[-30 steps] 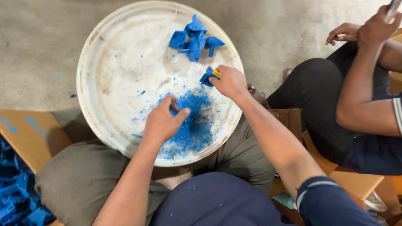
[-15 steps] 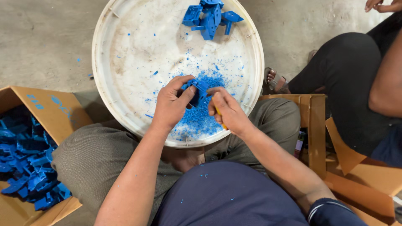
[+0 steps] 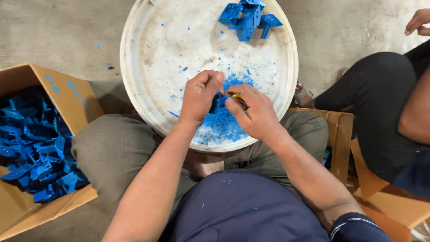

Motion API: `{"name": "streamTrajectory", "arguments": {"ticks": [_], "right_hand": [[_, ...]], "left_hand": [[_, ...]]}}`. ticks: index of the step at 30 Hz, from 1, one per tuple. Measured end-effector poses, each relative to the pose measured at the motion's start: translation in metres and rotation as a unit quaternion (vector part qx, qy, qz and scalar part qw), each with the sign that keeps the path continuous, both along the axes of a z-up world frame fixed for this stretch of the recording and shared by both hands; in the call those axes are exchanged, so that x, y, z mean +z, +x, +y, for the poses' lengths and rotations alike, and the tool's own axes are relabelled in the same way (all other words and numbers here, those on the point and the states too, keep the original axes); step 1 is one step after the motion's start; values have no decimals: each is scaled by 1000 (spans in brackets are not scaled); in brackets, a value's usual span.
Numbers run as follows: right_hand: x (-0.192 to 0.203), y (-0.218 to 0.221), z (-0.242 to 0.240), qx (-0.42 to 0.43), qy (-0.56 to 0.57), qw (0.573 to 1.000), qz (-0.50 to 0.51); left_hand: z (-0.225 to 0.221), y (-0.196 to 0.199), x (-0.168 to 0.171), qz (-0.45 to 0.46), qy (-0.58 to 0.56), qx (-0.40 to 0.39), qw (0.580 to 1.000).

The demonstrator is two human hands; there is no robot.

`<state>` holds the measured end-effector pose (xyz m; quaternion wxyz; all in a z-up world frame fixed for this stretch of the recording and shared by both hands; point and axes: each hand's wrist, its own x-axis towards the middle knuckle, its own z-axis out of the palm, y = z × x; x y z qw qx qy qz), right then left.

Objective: The person cleans blue plastic components by hand using a small scraping tool to remove excess material.

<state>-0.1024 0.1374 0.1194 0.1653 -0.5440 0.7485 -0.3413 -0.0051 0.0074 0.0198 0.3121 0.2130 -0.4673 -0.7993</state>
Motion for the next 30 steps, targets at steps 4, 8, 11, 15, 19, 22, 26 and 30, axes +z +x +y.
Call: {"name": "streamTrajectory", "arguments": {"ticks": [4,8,11,15,19,22,26,30], "right_hand": [[1,6,-8,-20,19,999,30],[-3,8,-10,-66,66,995,24],[-3,7,-8,-76,69,995,20],[2,8,-7,-68,47,996,29],[6,12,-7,-44,15,994,99],[7,15,-7,-32,15,991,130],[8,16,-7,-14,7,990,143],[7,16,-5,18,-7,985,172]], "left_hand": [[1,0,4,-45,-57,14,997],[2,1,7,-45,-37,11,998],[5,2,12,-28,-19,18,999],[4,3,17,-23,-26,43,998],[2,6,18,-7,-28,25,999],[1,9,16,31,7,13,999],[0,10,17,49,12,10,999],[1,12,17,48,-5,0,999]]}}
